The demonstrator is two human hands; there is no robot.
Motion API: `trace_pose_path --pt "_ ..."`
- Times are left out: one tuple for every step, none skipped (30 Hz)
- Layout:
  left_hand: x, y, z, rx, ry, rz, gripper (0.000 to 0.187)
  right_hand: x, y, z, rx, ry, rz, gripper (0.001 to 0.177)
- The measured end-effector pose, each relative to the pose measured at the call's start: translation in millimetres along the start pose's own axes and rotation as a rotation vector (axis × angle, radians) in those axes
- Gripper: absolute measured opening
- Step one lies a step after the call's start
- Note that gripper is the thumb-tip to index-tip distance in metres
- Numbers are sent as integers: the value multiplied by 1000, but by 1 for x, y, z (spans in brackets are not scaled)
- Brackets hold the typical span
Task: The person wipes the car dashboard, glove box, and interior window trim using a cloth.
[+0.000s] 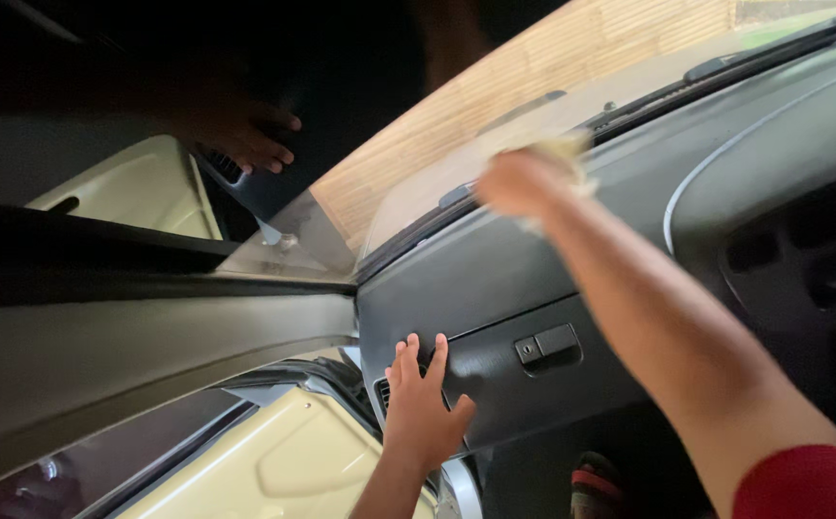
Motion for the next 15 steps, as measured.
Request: trace_pose_path --pt "0 -1 0 -12 -5 -14 90 -17 -2 42 539 -777 -26 23" --pt "1 -1 -1 -23 -11 -27 90 -32 -4 75 697 -713 -135 24" --pt "1 -1 -1 -16 -13 -26 89 -50 -2 104 727 -528 -132 24" --pt "2 -1 0 -9 -15 -24 89 -71 -3 136 753 -343 -128 26" --pt "2 -1 0 -1 -19 -20 88 -91 -3 160 776 -158 -118 29" --pt "2 0 0 -1 -18 -18 88 -105 2 171 793 28 -107 33" --pt "3 0 1 -1 -16 -14 87 -116 13 171 858 -117 -169 26" --pt "4 1 2 -1 -14 -9 86 -124 27 168 920 -264 -231 20" --pt "5 1 3 7 -15 -3 86 -131 42 163 980 -411 -290 15" --pt "7 1 5 15 -15 3 86 -134 60 149 959 -469 -283 12" --pt "6 2 4 17 -17 13 86 -132 81 121 930 -531 -274 10" --pt "5 0 4 13 -21 9 87 -122 99 85 927 -477 -346 11" --pt "4 0 4 6 -26 1 89 -113 120 39 746 -450 -290 10" --pt "3 1 4 -2 -31 -7 90 -103 138 -11 565 -421 -235 10" --pt "2 1 4 -20 -41 -29 89 -95 155 -53 527 -567 -277 9"
Point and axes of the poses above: each hand's wrist, its own y-axis towards the middle knuckle, its own x-axis out of the back of the hand, z = x × y, the point moved 3 cm from there along y, towards the middle knuckle, and after that the axes turned 12 degrees about -y, right-handed, at the moved point
